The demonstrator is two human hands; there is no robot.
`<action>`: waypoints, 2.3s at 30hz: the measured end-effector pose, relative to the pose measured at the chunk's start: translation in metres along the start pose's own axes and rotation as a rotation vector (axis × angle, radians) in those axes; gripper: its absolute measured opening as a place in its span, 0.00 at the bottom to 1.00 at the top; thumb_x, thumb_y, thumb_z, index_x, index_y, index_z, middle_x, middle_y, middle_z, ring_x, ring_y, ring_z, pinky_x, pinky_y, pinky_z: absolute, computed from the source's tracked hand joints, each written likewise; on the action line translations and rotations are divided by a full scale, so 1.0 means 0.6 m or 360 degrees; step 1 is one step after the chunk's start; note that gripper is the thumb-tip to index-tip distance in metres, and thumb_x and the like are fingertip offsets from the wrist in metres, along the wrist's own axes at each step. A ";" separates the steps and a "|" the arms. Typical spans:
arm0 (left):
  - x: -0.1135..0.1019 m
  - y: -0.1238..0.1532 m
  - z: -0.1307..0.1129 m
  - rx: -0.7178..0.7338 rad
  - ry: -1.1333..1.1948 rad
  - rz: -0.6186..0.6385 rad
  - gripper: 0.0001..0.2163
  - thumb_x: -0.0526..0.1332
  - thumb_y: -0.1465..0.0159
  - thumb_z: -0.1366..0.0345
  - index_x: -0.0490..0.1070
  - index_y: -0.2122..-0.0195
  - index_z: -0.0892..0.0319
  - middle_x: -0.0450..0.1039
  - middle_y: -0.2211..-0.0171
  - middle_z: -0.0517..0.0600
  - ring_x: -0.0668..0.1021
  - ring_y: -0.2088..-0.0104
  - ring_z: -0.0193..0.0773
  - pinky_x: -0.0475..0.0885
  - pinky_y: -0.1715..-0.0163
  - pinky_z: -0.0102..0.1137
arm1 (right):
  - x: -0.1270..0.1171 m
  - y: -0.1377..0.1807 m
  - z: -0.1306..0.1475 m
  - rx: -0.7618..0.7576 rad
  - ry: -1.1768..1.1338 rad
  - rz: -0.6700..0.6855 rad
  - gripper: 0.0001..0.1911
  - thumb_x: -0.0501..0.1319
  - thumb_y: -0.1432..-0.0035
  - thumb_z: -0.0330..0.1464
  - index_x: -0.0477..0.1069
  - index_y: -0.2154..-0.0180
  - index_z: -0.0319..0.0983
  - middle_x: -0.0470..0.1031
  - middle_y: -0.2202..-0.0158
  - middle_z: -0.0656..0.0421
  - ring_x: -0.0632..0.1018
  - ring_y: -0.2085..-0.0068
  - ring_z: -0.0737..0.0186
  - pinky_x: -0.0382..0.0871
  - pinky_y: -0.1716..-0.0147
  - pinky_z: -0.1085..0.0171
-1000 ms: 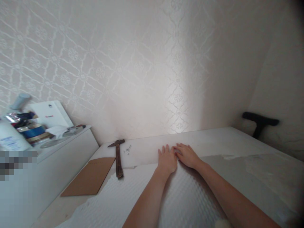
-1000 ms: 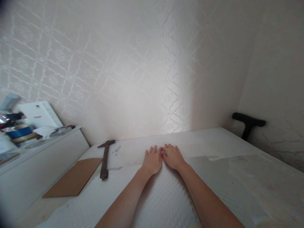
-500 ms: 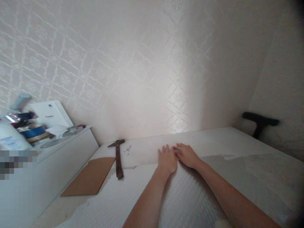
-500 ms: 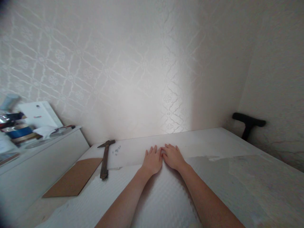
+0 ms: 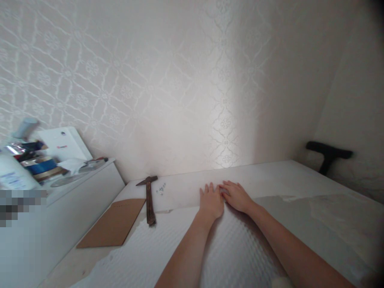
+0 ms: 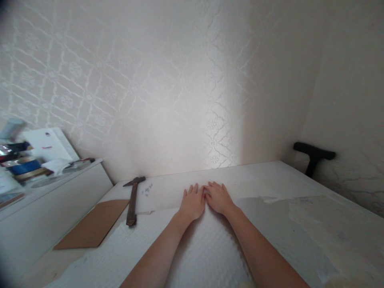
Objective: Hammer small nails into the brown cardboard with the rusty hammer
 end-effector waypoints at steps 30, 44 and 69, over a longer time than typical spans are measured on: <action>0.000 0.000 0.000 -0.0006 0.0019 0.0004 0.23 0.42 0.31 0.62 0.55 0.36 0.62 0.53 0.35 0.61 0.56 0.35 0.54 0.54 0.39 0.51 | 0.000 -0.001 0.001 0.0002 0.0000 0.0015 0.23 0.50 0.38 0.31 0.66 0.43 0.37 0.61 0.38 0.45 0.61 0.37 0.48 0.51 0.41 0.45; 0.001 0.000 0.000 -0.0011 0.0009 0.0007 0.23 0.42 0.31 0.62 0.55 0.36 0.61 0.53 0.35 0.61 0.57 0.36 0.54 0.54 0.39 0.51 | 0.003 -0.001 0.000 0.0006 -0.0006 0.0021 0.23 0.50 0.38 0.31 0.65 0.42 0.37 0.61 0.38 0.46 0.61 0.37 0.48 0.50 0.41 0.43; 0.001 -0.001 0.001 -0.0008 0.0038 0.0009 0.23 0.42 0.31 0.62 0.55 0.36 0.62 0.52 0.35 0.62 0.57 0.36 0.55 0.54 0.39 0.52 | 0.003 -0.002 -0.001 0.0002 -0.0005 0.0011 0.23 0.50 0.38 0.31 0.66 0.42 0.37 0.61 0.38 0.46 0.61 0.37 0.48 0.51 0.41 0.43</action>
Point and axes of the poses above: each hand's wrist, its own y-axis away from the middle knuckle, its own x-axis out of the palm, z = x × y, the point moved 10 cm from there along -y, towards the middle knuckle
